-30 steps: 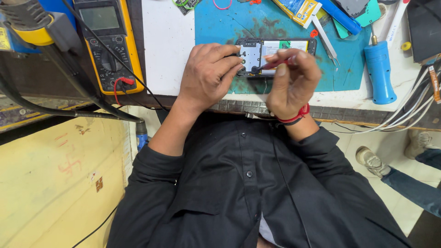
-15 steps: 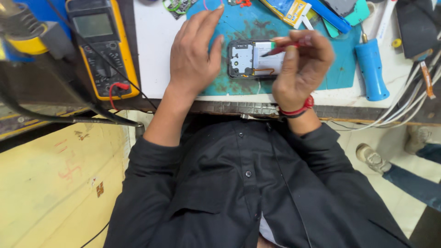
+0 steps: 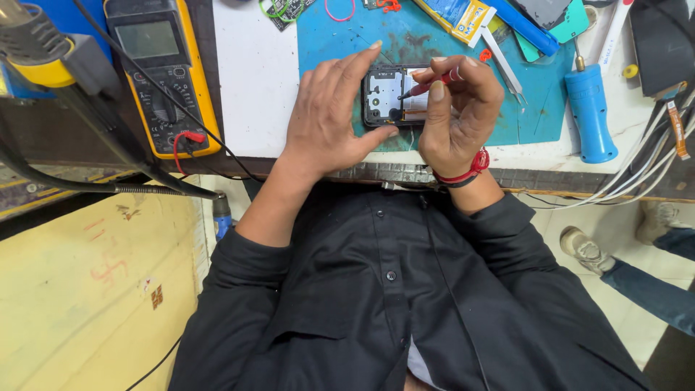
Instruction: The person uses a red-handled screwdriver to remove screws from the back of a disassembled smartphone. They then lift the back cover, inspect the internal components, and connect a charging cable to the phone. The screen lights up, indicating the device is receiving power.
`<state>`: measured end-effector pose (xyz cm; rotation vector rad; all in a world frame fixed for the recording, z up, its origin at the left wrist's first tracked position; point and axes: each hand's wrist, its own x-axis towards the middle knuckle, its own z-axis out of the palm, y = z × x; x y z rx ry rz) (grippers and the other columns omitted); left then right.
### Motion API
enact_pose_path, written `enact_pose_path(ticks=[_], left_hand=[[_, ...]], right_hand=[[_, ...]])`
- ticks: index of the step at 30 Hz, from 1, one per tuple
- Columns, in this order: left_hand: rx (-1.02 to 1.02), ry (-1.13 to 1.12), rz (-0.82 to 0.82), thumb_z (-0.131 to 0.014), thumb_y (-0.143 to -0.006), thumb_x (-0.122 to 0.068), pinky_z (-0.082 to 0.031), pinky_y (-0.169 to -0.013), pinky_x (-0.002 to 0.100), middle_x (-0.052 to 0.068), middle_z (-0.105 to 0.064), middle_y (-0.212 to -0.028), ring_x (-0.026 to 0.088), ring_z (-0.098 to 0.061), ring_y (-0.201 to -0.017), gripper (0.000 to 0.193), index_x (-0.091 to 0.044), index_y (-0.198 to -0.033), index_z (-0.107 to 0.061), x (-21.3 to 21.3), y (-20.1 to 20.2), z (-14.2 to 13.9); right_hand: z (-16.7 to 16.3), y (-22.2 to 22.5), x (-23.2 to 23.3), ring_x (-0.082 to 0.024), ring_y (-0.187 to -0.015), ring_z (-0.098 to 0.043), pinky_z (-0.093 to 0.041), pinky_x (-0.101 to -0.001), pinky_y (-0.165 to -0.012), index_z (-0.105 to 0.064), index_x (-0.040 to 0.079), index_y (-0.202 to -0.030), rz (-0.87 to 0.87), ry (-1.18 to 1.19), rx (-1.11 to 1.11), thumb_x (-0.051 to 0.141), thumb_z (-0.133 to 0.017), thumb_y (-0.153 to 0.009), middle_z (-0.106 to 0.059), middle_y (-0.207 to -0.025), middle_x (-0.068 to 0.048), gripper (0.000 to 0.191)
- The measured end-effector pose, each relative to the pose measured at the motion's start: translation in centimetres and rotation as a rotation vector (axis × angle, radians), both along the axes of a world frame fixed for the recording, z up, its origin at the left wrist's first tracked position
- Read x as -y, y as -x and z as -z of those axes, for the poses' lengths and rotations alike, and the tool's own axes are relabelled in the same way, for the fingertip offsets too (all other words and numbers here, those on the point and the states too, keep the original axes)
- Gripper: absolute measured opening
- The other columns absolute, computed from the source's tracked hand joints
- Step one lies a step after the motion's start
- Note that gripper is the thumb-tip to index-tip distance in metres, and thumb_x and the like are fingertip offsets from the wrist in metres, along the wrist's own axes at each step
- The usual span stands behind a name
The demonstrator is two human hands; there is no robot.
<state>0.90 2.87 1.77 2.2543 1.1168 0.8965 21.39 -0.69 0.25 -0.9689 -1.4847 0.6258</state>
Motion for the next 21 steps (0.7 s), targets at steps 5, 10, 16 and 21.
enact_pose_path(ticks=[5,10,16,21], left_hand=[[0.001,0.001,-0.007,-0.098,-0.073,-0.035,-0.043,-0.105,0.042,0.010,-0.059,-0.140,0.030,-0.057,-0.123,0.106,-0.010,-0.157,-0.039,0.0,-0.1,0.3],[-0.002,0.001,-0.001,-0.098,-0.074,-0.035,-0.043,-0.103,0.042,0.009,-0.061,-0.138,0.029,-0.057,-0.122,0.104,-0.010,-0.156,-0.040,0.1,0.0,0.3],[0.000,-0.005,-0.010,-0.098,-0.071,-0.035,-0.043,-0.103,0.042,0.009,-0.062,-0.137,0.030,-0.057,-0.122,0.105,-0.009,-0.155,-0.041,-0.1,-0.1,0.2],[-0.017,0.003,-0.008,-0.098,-0.073,-0.036,-0.043,-0.103,0.042,0.008,-0.062,-0.137,0.029,-0.058,-0.122,0.103,-0.010,-0.155,-0.042,-0.1,-0.1,0.3]], right_hand=[[-1.5,-0.5,-0.5,-0.027,-0.104,-0.066,-0.058,-0.0380,-0.085,-0.052,0.011,-0.133,0.099,-0.204,0.333,0.001,-0.076,-0.104,-0.058,-0.121,-0.014,0.038],[-3.4,-0.3,-1.2,-0.028,-0.096,-0.070,-0.056,-0.0381,-0.078,-0.061,0.009,-0.126,-0.018,-0.138,0.414,-0.004,-0.072,-0.103,-0.071,-0.112,-0.012,0.029],[-4.1,0.8,-2.7,-0.034,-0.093,-0.068,-0.057,-0.0400,-0.082,-0.057,0.007,-0.124,-0.031,-0.192,0.324,0.002,-0.067,-0.102,-0.066,-0.108,-0.020,0.025],[-3.2,0.3,-2.2,-0.031,-0.098,-0.064,-0.056,-0.0403,-0.088,-0.056,0.005,-0.127,0.004,-0.172,0.328,0.006,-0.069,-0.106,-0.060,-0.118,-0.022,0.025]])
